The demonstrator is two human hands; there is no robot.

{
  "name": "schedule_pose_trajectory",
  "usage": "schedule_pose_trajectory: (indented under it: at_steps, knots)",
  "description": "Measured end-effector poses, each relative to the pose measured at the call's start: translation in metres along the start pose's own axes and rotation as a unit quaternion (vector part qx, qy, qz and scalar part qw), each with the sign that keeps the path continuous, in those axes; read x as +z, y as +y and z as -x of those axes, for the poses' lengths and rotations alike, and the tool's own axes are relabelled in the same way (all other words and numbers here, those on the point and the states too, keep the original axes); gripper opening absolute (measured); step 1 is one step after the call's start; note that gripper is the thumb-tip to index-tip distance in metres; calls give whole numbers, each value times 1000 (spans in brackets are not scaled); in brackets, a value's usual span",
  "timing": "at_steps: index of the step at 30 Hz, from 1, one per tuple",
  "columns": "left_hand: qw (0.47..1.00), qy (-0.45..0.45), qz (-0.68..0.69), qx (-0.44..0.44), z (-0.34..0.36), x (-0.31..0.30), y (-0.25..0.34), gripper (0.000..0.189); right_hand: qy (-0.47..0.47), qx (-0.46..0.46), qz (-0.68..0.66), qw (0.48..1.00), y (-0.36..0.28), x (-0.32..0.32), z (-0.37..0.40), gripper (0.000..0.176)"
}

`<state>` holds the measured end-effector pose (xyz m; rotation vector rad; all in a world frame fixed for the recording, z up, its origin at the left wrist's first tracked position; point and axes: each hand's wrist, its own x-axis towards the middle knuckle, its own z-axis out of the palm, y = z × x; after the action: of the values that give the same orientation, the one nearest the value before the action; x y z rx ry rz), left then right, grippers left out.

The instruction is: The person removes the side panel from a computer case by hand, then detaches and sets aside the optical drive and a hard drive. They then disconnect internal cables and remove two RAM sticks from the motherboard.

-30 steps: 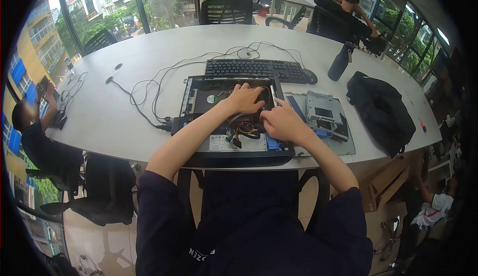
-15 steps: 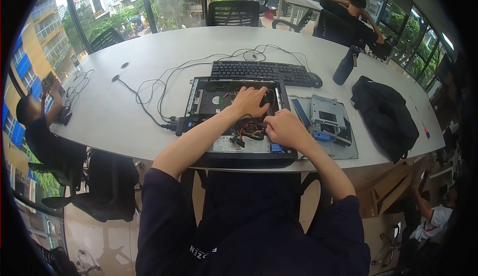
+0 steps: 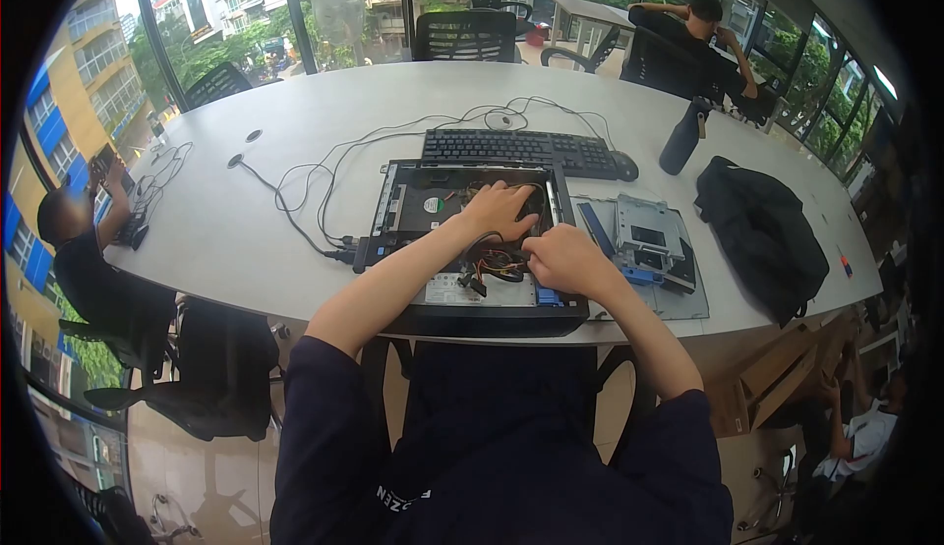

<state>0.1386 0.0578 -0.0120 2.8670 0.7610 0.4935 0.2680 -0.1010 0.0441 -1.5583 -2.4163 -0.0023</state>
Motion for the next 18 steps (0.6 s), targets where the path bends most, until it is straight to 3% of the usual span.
schedule_pose_trajectory:
  at_steps: [1,5,7,12,18]
  knots:
    - [1000,2,-1,0,-1,0,-1,63,-36,21,-4,999,0,-2,-1,16]
    - [1000,17,6,3,1,-1,1,63,-34,27,-11,999,0,-1,-1,17]
    - [1000,17,4,-1,2,1,1,63,78,3,-39,996,0,8,3,17]
    - [997,72,19,21,-1,8,-3,56,97,8,-51,994,2,12,2,17]
    - [997,72,-1,25,0,2,1,53,85,10,-31,996,3,14,1,17]
